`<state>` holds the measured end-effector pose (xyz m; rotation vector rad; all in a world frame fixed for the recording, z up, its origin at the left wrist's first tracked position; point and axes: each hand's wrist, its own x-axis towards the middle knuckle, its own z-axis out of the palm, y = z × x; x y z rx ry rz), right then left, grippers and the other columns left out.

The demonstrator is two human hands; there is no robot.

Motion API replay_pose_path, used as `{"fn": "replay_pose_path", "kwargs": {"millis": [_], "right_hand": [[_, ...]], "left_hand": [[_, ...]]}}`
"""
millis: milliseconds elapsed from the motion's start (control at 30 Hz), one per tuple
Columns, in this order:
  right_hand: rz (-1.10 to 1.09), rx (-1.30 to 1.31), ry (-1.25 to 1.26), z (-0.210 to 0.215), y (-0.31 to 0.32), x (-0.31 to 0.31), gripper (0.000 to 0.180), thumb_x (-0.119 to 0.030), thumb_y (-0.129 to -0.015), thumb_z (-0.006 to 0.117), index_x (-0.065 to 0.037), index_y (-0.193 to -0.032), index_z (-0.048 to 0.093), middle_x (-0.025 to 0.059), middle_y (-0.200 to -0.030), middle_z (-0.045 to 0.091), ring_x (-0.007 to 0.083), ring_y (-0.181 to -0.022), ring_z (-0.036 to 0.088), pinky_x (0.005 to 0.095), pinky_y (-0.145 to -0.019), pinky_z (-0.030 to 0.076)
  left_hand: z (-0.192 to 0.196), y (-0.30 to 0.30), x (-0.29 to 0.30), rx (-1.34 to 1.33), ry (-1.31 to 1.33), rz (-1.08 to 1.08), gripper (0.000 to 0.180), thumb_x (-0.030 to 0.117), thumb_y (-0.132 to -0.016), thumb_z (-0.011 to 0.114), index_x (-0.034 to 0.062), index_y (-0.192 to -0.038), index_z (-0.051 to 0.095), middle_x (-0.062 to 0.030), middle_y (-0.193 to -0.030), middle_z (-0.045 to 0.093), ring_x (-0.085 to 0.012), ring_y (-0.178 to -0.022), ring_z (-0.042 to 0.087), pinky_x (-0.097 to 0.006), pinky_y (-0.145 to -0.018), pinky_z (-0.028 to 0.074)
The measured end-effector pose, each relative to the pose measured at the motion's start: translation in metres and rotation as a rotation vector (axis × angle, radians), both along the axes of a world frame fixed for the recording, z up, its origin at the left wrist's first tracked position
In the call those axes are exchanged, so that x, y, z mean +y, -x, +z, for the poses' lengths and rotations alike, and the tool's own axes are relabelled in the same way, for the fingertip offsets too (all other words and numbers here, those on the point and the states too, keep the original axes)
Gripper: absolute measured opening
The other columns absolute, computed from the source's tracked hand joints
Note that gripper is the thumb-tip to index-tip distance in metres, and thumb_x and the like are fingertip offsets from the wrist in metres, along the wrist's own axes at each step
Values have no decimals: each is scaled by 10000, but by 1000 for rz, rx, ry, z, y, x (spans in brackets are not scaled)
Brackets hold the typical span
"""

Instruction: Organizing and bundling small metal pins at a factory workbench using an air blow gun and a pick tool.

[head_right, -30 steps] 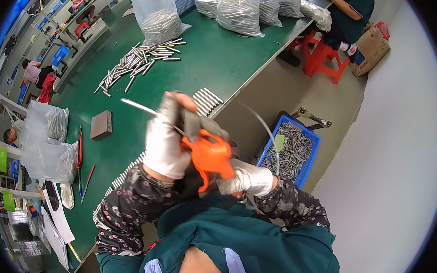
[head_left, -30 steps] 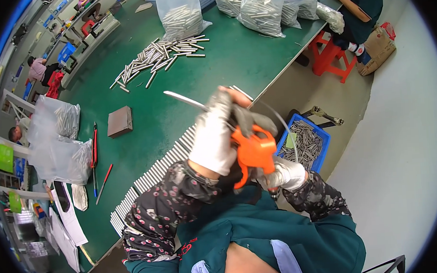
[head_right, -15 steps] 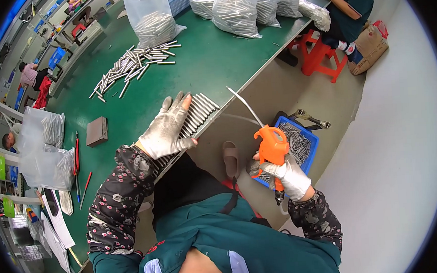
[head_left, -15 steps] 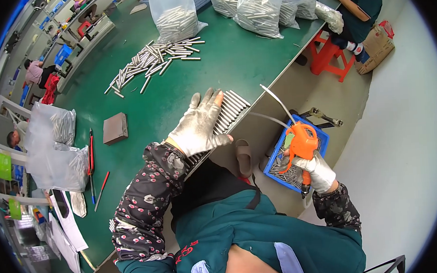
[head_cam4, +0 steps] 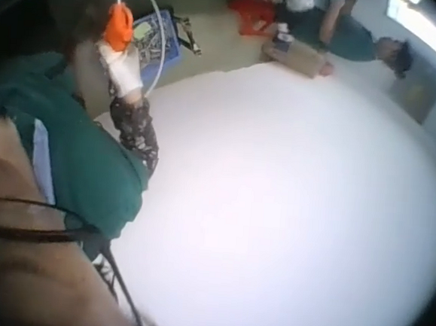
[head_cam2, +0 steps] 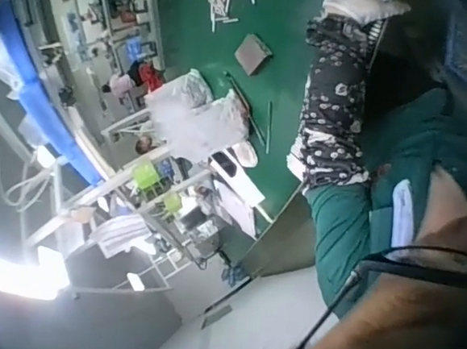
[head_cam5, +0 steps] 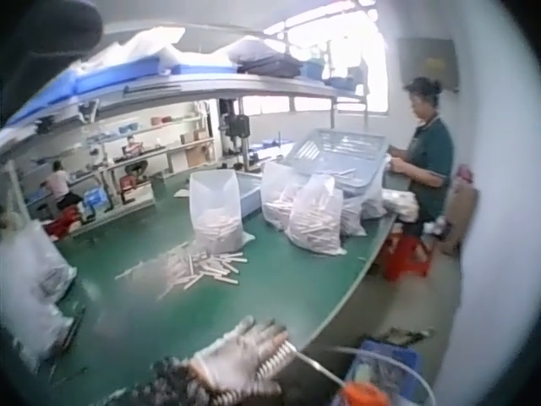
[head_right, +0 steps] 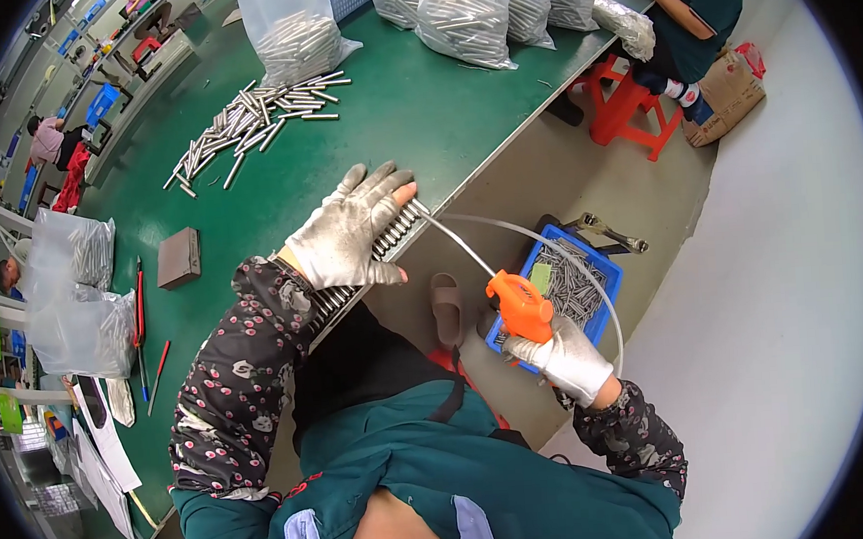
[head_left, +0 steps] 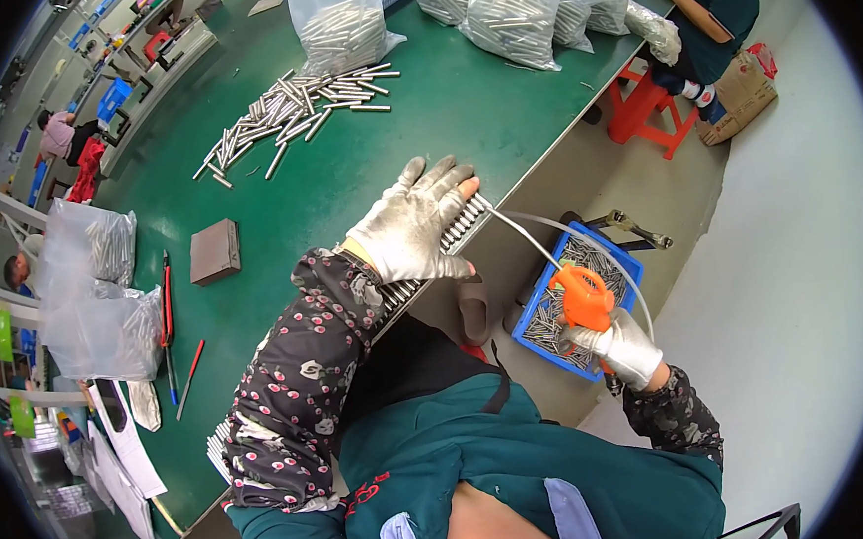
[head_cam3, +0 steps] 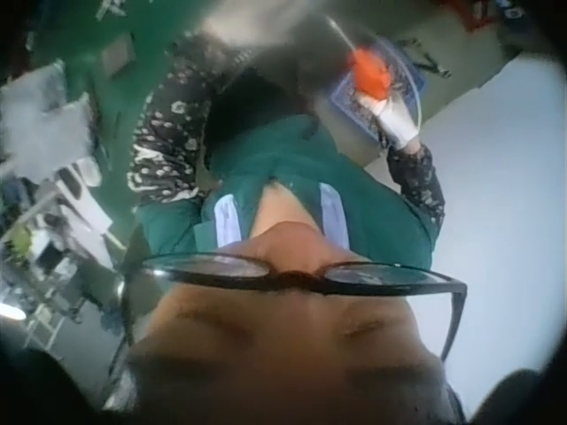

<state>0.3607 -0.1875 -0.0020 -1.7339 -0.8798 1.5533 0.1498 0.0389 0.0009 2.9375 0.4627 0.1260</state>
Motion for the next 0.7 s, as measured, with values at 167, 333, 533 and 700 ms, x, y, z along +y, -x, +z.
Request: {"fn": "replay_pose_path", "kwargs": {"millis": [167,333,533,700], "right_hand": [[15,-75,-38,0,3,-4,321,-305,-784,643,-46,-966,594,19,-753,619,93,-640,550,239,-513,436],[29,-101,-113,-9,4,-9,306,-275,-780,648,-34,-960,590,21,-751,614,120,-677,567,267,-613,463],[28,-151,17,5,7,-4,273,-235,-786,655,-23,-944,586,47,-795,607,133,-723,570,284,-677,457],[46,-163,-37,4,12,-8,309,-286,-778,673,-40,-952,604,37,-784,627,108,-678,566,258,-594,461]], "left_hand": [[-2,0,1,-31,7,-13,973,608,-662,629,-23,-1334,316,-200,-1380,322,-332,-1326,252,-470,-1099,163],[-3,0,1,-51,7,-18,964,594,-664,638,-25,-1331,318,-211,-1375,323,-340,-1319,263,-462,-1098,177],[-6,0,2,-61,-1,-23,961,585,-669,635,-40,-1325,317,-223,-1370,323,-344,-1316,267,-456,-1098,182],[-7,2,1,-74,-7,-22,959,585,-671,634,-42,-1324,317,-220,-1369,326,-344,-1314,270,-452,-1098,185]]}}
